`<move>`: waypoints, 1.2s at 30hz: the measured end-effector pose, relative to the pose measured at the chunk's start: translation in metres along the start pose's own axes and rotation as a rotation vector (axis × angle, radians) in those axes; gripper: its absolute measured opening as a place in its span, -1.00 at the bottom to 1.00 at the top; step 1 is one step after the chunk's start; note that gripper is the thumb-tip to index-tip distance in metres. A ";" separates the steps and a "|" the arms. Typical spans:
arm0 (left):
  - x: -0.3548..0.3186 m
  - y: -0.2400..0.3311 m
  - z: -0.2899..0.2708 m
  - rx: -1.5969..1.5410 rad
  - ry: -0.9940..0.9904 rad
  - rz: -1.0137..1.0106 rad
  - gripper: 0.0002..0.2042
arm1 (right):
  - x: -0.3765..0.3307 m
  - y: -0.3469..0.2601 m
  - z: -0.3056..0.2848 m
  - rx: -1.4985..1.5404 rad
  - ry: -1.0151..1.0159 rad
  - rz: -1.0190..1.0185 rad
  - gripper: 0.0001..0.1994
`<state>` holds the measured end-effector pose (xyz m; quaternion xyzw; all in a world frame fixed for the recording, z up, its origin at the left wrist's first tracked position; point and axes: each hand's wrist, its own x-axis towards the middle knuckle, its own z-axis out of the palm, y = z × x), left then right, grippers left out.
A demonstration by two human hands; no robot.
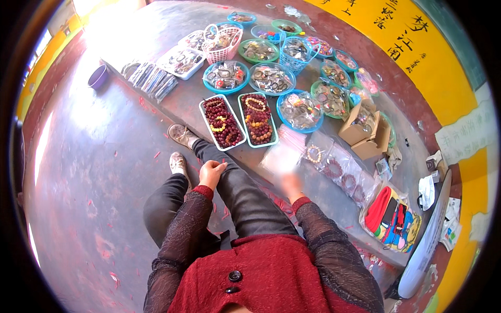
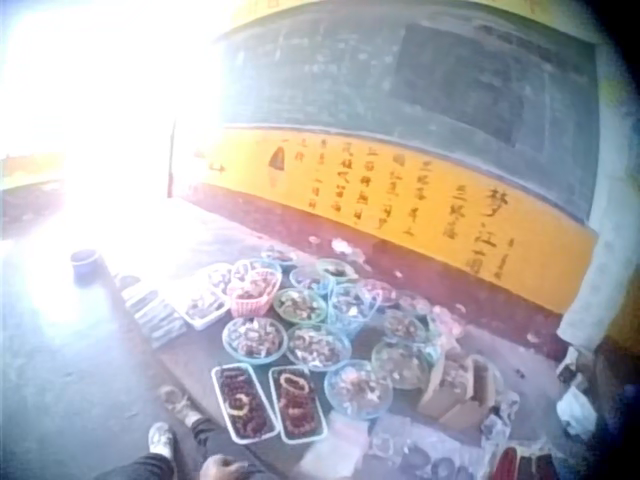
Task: The person sits on the floor and repeatedly picks up beaded bracelets from trays, places them into small clear plastic bags, and sets the filled bags aside. The person handles the items by hand, organizing them into packaging.
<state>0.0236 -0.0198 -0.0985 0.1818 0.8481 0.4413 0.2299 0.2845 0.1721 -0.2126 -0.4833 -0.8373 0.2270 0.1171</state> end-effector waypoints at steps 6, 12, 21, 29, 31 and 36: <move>0.003 -0.004 0.008 0.091 0.000 0.017 -0.80 | -0.005 0.002 -0.016 -0.078 -0.017 -0.056 -0.82; 0.009 -0.026 0.004 -0.083 0.052 -0.011 -0.83 | -0.010 -0.002 -0.022 -0.102 -0.031 -0.033 -0.82; 0.029 -0.237 -0.020 0.932 -0.665 -0.167 -0.43 | 0.001 -0.035 -0.028 -0.132 -0.052 -0.027 -0.82; -0.016 -0.145 -0.007 0.982 -0.618 -0.095 -0.61 | 0.014 -0.057 -0.031 -0.316 -0.198 -0.077 -0.56; -0.021 -0.132 -0.010 0.764 -0.426 -0.030 -0.72 | 0.010 -0.082 -0.044 -0.322 -0.236 -0.070 -0.56; -0.022 -0.113 -0.010 0.788 -0.453 -0.028 -0.74 | 0.009 -0.086 -0.046 -0.388 -0.187 -0.177 -0.73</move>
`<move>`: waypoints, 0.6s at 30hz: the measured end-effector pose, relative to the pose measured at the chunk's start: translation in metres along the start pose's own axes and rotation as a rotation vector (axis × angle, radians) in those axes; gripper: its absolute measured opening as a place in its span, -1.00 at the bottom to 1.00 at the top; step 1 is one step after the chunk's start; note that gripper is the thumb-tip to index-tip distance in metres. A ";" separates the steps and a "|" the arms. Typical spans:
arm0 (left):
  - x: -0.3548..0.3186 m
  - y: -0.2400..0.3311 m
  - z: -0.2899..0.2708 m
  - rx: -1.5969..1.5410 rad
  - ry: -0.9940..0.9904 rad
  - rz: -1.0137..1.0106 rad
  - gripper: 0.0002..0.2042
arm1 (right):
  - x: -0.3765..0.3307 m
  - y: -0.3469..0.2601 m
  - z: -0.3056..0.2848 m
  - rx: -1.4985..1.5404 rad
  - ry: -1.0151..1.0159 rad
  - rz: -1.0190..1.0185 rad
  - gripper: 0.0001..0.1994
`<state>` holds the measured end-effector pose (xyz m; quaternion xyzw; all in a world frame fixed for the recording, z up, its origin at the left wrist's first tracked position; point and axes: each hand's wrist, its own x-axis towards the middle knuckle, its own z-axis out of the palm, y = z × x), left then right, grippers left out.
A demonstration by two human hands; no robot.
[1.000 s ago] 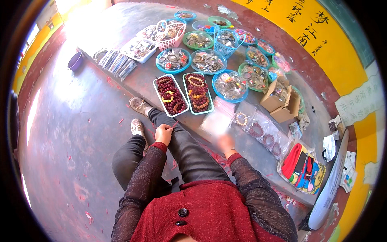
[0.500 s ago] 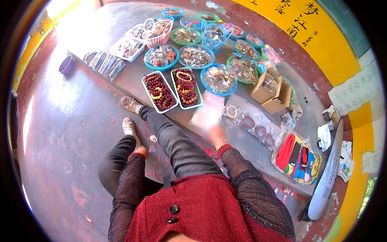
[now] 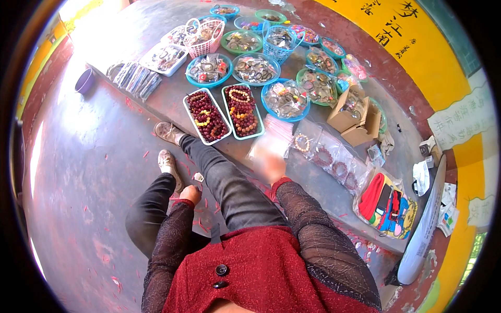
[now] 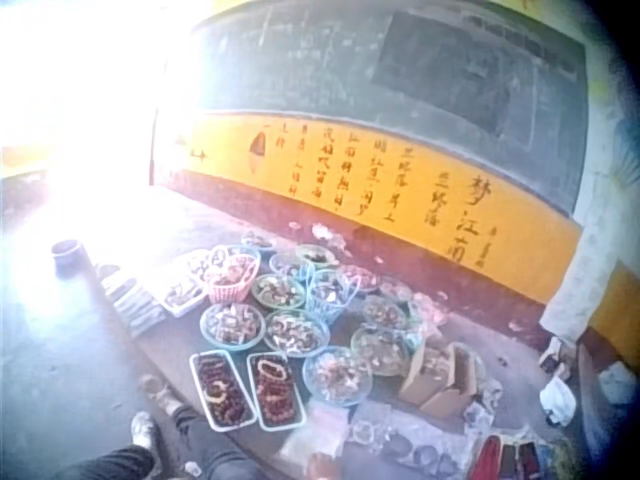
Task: The person sits on the floor and repeatedly picks up beaded bracelets from trays, places them into small clear plastic bags, and sets the filled bags aside. The person handles the items by hand, organizing them into packaging.
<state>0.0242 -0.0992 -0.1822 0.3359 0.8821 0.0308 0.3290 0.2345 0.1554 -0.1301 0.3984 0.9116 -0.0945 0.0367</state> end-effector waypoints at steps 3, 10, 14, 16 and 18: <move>0.004 -0.006 0.008 0.031 -0.016 0.045 -0.72 | 0.008 0.008 0.015 0.000 -0.002 0.005 -0.80; 0.002 0.002 0.003 0.040 -0.042 0.048 -0.72 | 0.028 0.045 0.063 0.065 0.041 0.139 -0.76; 0.004 0.000 -0.004 0.009 0.098 -0.011 -0.73 | 0.032 0.056 0.037 0.212 0.190 0.161 -0.81; 0.007 0.003 -0.013 -0.027 0.202 -0.013 -0.73 | 0.033 0.062 0.026 0.306 0.303 0.170 -0.83; -0.002 0.018 -0.042 -0.049 0.288 0.029 -0.73 | 0.028 0.060 -0.003 0.395 0.405 0.186 -0.84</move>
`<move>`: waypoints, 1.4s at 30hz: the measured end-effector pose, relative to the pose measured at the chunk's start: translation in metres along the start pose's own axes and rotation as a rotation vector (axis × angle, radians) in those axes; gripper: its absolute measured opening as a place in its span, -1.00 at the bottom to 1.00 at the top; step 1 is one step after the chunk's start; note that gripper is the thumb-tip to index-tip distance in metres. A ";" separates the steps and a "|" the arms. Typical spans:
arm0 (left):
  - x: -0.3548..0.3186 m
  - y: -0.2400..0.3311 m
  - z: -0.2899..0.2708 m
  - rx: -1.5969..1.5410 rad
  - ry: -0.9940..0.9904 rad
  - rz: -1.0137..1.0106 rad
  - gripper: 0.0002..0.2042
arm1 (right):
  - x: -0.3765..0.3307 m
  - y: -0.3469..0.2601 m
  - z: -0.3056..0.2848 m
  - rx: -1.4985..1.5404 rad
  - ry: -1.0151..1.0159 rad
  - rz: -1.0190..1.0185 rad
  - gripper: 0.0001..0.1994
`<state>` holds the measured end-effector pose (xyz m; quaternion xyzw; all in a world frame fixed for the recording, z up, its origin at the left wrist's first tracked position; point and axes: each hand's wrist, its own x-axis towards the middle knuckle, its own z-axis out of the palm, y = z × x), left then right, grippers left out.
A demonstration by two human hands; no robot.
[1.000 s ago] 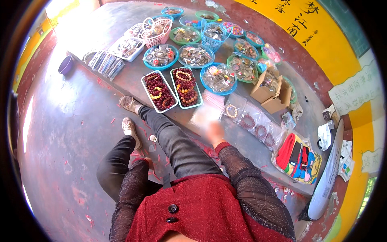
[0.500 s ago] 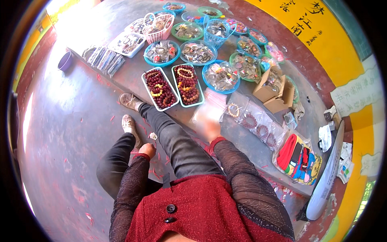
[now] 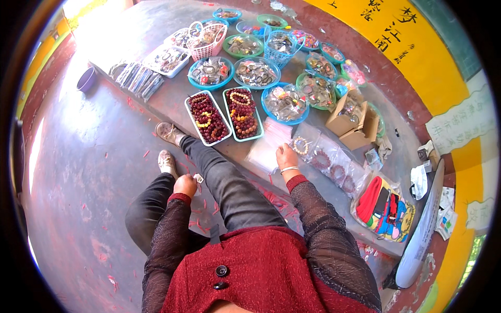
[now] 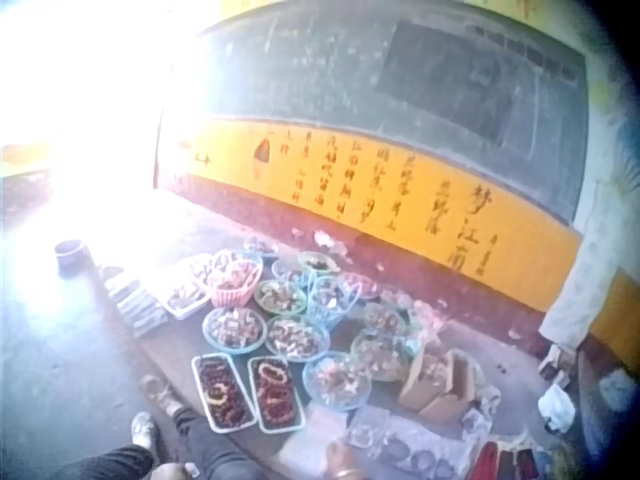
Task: The person sits on the floor and repeatedly picks up beaded bracelets from trays, places them into small clear plastic bags, and sets the filled bags aside. The person handles the items by hand, organizing them into packaging.
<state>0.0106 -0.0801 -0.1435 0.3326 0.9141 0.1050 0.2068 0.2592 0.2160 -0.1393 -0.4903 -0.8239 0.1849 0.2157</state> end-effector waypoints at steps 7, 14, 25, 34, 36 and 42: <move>-0.029 0.057 -0.061 -1.186 -0.180 -0.088 -0.57 | -0.039 -0.119 -0.075 0.224 0.018 -0.343 -0.86; -0.059 0.053 -0.088 -1.973 -0.681 -0.080 -0.40 | -0.113 -0.201 -0.089 0.178 -0.208 -1.143 -0.80; -0.079 0.032 -0.104 -1.789 -0.188 0.028 -0.82 | -0.135 -0.205 -0.098 0.239 -0.509 -1.179 -0.77; -0.106 0.033 -0.132 -1.395 -0.223 0.483 -0.82 | -0.095 -0.242 -0.140 0.458 -0.215 -0.769 -0.68; -0.111 0.035 -0.137 -1.357 -0.252 0.513 -0.82 | -0.092 -0.236 -0.133 0.475 -0.396 -0.751 -0.70; -0.110 0.028 -0.135 -1.345 -0.326 0.499 -0.82 | -0.102 -0.231 -0.118 0.602 -0.483 -0.711 -0.88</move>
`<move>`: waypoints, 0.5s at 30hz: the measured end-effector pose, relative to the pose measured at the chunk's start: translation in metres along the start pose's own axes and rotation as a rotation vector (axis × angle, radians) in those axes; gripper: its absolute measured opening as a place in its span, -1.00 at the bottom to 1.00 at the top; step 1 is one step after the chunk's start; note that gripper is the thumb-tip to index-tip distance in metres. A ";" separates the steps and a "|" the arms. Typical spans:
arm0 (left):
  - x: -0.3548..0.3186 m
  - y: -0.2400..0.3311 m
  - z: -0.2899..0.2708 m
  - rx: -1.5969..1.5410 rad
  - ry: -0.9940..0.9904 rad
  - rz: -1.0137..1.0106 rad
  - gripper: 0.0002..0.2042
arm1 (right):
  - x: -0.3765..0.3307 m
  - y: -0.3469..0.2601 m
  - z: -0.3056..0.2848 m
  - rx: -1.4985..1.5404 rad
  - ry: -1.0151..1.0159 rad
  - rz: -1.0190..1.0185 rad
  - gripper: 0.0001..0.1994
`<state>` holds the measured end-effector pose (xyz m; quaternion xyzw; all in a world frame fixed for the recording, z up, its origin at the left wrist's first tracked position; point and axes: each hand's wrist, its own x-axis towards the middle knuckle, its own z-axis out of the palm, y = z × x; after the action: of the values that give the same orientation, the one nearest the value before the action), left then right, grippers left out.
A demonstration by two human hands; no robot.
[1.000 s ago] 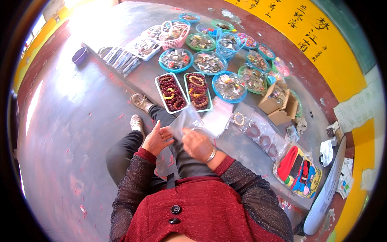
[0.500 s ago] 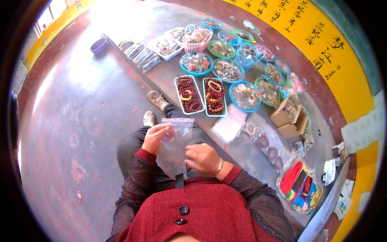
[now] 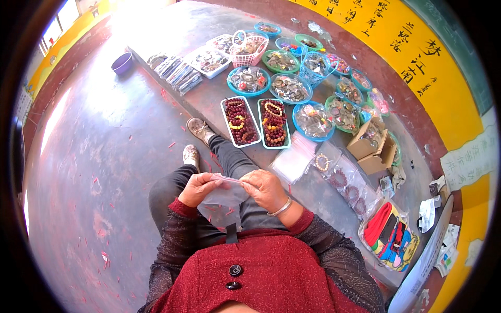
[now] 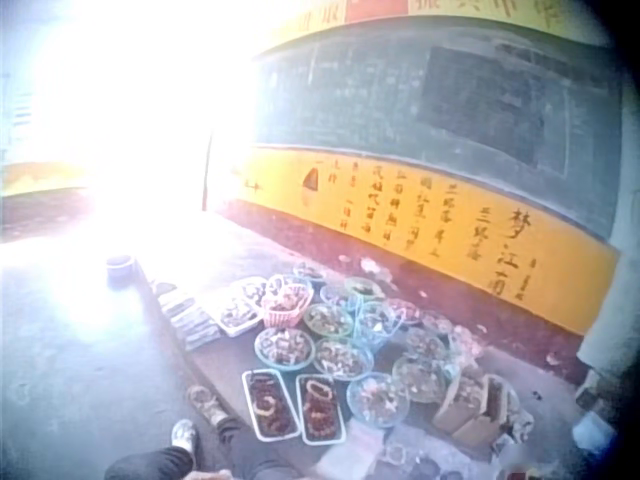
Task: The person sits on the floor and repeatedly picks up beaded bracelets from trays, places them into small clear plastic bags, and sets the filled bags aside. The person handles the items by hand, organizing them into packaging.
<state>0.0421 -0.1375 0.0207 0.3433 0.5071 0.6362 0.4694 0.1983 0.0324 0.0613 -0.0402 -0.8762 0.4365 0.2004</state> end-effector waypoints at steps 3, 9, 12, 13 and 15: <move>-0.004 -0.001 -0.004 -0.050 0.068 -0.004 -0.81 | -0.001 -0.001 0.004 0.127 0.002 0.143 -0.88; -0.003 -0.007 -0.010 0.013 0.439 0.263 -0.78 | 0.000 0.005 0.015 0.436 0.039 0.407 -0.87; -0.001 -0.002 -0.008 0.285 0.581 0.456 -0.75 | 0.001 0.010 0.019 0.501 0.056 0.477 -0.87; -0.003 0.003 -0.006 0.396 0.606 0.476 -0.74 | 0.000 0.012 0.021 0.500 0.060 0.492 -0.88; -0.005 0.001 -0.001 0.431 0.629 0.459 -0.71 | 0.000 0.014 0.026 0.467 0.067 0.478 -0.88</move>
<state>0.0425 -0.1427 0.0220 0.3267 0.6569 0.6771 0.0567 0.1869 0.0214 0.0359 -0.2120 -0.7110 0.6587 0.1249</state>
